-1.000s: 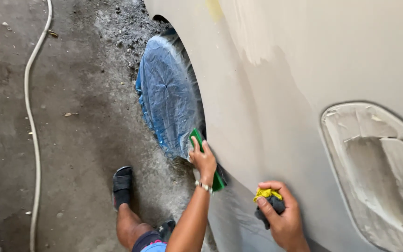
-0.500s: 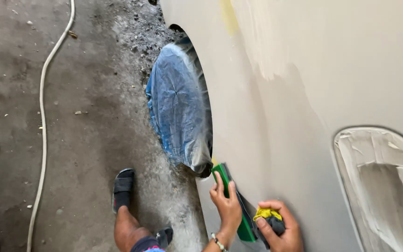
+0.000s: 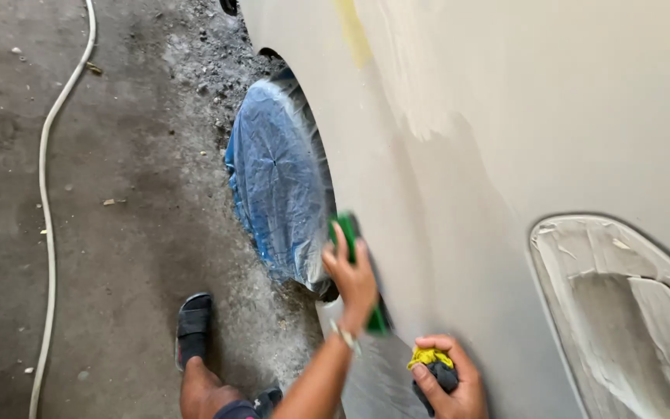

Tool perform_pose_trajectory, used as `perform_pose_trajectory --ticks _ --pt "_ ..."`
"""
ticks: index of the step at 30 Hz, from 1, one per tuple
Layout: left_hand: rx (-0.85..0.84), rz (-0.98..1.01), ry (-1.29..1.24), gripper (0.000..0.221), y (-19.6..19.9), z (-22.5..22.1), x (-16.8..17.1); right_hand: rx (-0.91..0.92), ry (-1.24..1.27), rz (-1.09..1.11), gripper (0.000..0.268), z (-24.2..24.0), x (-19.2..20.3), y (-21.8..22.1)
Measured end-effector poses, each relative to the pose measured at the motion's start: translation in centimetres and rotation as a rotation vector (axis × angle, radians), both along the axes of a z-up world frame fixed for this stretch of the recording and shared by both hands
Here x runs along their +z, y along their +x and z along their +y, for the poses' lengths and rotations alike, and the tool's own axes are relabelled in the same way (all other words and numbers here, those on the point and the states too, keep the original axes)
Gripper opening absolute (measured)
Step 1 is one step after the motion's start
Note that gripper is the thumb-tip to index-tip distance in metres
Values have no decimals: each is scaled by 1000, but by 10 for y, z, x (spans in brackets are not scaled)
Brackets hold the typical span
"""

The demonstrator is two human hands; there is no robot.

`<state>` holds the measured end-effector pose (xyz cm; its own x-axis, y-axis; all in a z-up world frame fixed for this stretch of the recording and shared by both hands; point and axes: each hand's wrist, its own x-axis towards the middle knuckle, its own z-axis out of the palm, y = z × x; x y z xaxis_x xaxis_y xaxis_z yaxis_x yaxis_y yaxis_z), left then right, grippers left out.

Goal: The person scrubs the side of a white car door using a green sponge and a yellow cloth. They repeatedly dip the sponge into a bucket of water and continue scrubbing the area around the door handle and wheel arch.

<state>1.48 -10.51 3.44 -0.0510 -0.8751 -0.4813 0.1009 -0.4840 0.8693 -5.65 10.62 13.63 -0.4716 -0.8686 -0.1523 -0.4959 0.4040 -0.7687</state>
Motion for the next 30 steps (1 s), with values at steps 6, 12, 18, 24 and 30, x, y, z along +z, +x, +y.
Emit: perform_pose_trajectory --ticks 6,12,18,24,30 --pt "142 -90 -354 62 -1 -1 -17 -35 24 18 33 2 -25 4" --pt "64 43 -190 63 0 -28 -19 -56 14 -27 35 -47 -18 -4" --pt "104 -130 -379 62 -7 -15 -37 -130 7 -48 33 -86 -30 16" --pt "70 -166 -450 64 -28 -64 -31 -140 -7 -214 32 -77 -56 -34" --pt "109 -177 -322 60 -28 -171 -30 -380 -217 -1275 44 -68 -57 -4"
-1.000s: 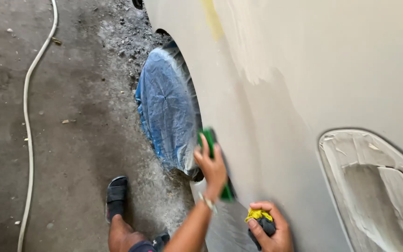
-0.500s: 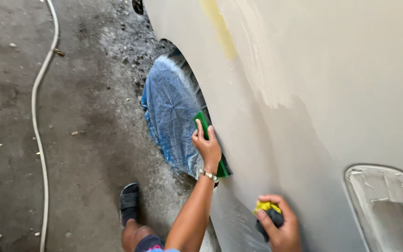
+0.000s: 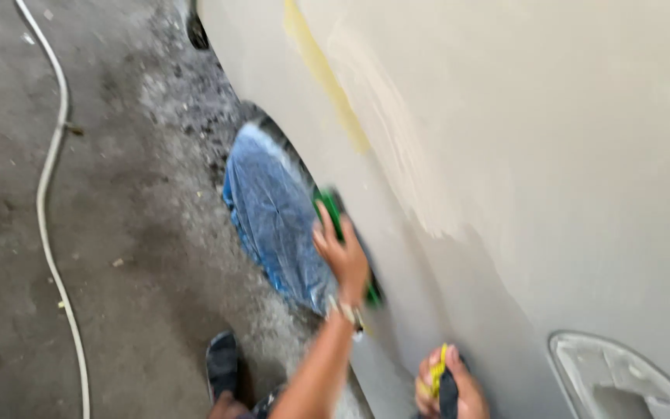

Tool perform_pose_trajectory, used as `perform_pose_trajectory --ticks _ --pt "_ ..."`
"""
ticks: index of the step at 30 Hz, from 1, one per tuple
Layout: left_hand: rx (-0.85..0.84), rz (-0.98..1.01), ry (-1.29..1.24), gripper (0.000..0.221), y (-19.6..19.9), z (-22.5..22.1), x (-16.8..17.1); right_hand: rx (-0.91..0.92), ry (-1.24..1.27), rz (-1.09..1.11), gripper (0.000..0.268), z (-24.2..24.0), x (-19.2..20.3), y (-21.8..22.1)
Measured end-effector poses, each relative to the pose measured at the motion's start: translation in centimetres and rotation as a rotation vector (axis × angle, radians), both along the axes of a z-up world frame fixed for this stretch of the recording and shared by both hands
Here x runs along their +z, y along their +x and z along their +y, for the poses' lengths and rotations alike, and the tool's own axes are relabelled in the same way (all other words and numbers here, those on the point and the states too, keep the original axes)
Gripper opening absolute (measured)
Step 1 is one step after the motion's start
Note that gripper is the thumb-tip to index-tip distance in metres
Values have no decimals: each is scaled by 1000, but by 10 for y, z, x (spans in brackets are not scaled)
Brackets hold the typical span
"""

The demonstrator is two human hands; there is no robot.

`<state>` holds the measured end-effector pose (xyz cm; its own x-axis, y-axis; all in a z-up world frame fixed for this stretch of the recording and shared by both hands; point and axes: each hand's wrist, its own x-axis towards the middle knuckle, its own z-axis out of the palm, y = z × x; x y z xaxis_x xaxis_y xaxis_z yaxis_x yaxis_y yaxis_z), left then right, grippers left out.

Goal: The person scrubs the side of a white car door using a green sponge and a yellow cloth. They repeatedly dip the sponge into a bucket of water and continue scrubbing the area around the door handle and wheel arch.

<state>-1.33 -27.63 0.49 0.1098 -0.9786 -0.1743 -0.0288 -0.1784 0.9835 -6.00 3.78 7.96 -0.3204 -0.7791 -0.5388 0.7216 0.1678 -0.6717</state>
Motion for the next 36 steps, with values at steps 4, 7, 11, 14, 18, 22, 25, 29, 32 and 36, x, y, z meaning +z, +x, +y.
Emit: perform_pose_trajectory --ticks 4,7,11,14,18,22,25,29,32,36 --pt "-138 -14 115 65 13 173 12 140 -136 -436 47 -25 19 3" --pt "-146 56 31 66 5 185 8 30 81 -457 66 -32 39 -1" --pt "-90 42 37 65 0 116 45 90 -46 -391 78 -15 64 0" --pt "-35 22 -60 62 2 84 62 172 -374 -479 76 -9 70 32" --pt "-170 44 -109 63 10 155 65 191 -528 -504 66 -14 65 40" --pt "-178 117 -158 64 -8 156 52 206 -365 -334 55 -33 31 -2" --pt "-146 123 -120 63 2 114 70 195 -132 -243 52 -44 35 12" --pt "-52 86 -134 63 -11 14 100 150 -287 -297 28 -153 119 23" --pt "-13 87 -123 62 -16 -40 103 35 -373 13 28 -215 164 16" --pt "8 26 -131 63 -19 -59 106 -30 -281 1174 15 -278 245 25"
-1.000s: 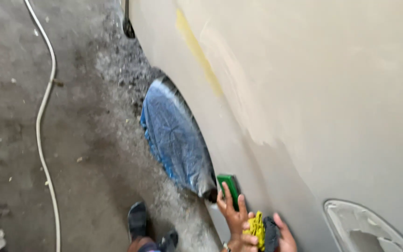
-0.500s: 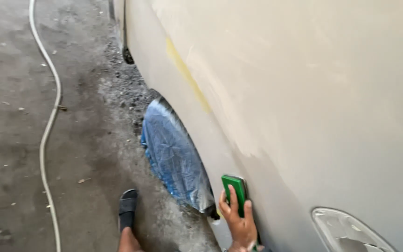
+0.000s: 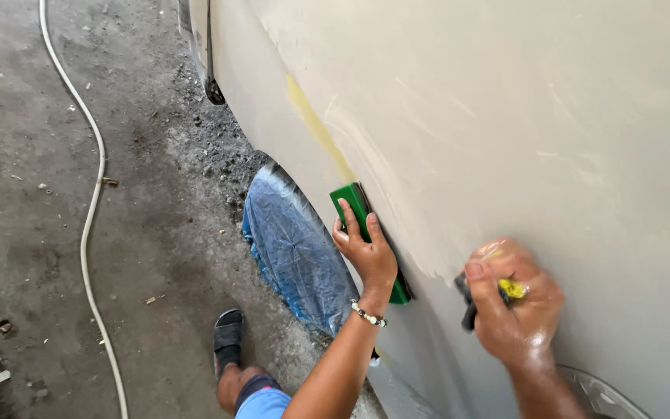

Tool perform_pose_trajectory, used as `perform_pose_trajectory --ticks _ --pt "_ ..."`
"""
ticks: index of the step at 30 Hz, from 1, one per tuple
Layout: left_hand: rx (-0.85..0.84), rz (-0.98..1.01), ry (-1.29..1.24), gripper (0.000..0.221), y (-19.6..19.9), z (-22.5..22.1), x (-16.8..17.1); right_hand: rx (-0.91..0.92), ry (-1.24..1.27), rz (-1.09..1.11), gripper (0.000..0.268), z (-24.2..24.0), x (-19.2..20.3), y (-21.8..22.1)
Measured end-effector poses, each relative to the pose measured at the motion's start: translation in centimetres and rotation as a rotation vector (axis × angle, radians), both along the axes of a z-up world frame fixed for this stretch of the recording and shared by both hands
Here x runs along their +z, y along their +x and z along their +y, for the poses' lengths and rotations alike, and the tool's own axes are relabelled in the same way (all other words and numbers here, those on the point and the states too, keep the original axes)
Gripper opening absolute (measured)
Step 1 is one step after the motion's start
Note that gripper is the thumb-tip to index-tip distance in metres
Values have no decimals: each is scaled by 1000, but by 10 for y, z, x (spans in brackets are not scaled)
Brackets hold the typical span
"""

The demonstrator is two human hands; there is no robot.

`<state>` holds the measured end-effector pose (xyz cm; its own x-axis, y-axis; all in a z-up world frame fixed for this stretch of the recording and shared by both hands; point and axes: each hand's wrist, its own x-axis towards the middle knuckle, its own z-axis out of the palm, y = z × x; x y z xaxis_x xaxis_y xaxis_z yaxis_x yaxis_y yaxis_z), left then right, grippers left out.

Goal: The person scrubs the side of a white car door using a green sponge and a yellow cloth. They repeatedly dip the sponge into a bucket of water and continue scrubbing the area around the door handle and wheel arch.

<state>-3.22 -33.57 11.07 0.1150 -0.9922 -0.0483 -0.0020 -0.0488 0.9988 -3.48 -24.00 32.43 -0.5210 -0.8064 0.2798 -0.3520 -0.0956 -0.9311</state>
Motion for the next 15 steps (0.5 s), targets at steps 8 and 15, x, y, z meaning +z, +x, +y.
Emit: perform_pose_trajectory --ticks 8,15 --pt "-64 81 85 63 15 97 20 -24 126 962 25 -45 53 11" --pt "-87 117 130 64 10 62 30 -77 220 1055 19 0 25 23"
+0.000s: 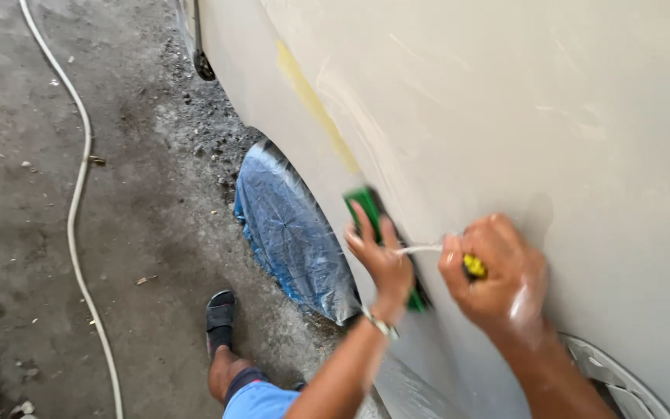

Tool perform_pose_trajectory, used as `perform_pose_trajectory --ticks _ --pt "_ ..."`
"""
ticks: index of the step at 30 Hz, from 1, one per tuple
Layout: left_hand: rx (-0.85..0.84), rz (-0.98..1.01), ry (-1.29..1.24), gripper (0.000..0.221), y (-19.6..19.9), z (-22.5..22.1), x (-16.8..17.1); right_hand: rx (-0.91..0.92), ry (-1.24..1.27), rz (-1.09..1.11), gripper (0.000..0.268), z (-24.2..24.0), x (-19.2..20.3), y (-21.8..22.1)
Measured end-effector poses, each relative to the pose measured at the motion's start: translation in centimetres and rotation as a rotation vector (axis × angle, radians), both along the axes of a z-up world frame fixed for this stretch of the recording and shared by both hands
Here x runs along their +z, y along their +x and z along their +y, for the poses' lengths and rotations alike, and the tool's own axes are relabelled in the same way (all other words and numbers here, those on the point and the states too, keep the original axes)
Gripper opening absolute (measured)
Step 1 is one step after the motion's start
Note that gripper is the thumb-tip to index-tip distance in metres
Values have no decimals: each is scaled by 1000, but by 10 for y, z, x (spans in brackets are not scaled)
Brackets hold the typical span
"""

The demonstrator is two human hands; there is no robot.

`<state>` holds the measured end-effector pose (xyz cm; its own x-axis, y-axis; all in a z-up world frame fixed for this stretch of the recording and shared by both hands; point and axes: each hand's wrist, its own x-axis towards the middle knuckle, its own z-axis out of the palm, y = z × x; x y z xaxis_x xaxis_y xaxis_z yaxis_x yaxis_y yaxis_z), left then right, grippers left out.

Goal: The person scrubs the side of a white car door using a green sponge and a yellow cloth. They repeatedly dip the sponge into a bucket of water and continue scrubbing the area around the door handle and wheel arch.

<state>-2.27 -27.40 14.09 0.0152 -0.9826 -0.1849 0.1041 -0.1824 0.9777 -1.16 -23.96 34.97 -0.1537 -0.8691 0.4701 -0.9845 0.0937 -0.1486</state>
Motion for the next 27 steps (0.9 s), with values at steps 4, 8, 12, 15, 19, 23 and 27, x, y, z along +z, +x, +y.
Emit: perform_pose_trajectory --ticks 4,8,12,15,19,23,27 --pt "101 -164 8 62 -9 -63 -18 -81 15 25 18 48 -32 6" --pt "59 -87 -172 61 13 55 -18 -11 13 4 25 89 -55 8" --pt "12 -144 -163 64 -1 64 -35 -30 102 -90 32 113 -70 -1" --pt "53 -187 -40 62 -3 -61 -27 10 112 -116 31 118 -77 -6" --pt "135 -200 -120 52 -8 -35 -30 19 93 -82 30 128 -83 2" --pt "65 -24 -231 61 -5 25 -10 34 48 -66 30 116 -93 -16" --pt "67 -114 -159 59 -3 -67 -6 85 38 -70 30 118 -93 -14"
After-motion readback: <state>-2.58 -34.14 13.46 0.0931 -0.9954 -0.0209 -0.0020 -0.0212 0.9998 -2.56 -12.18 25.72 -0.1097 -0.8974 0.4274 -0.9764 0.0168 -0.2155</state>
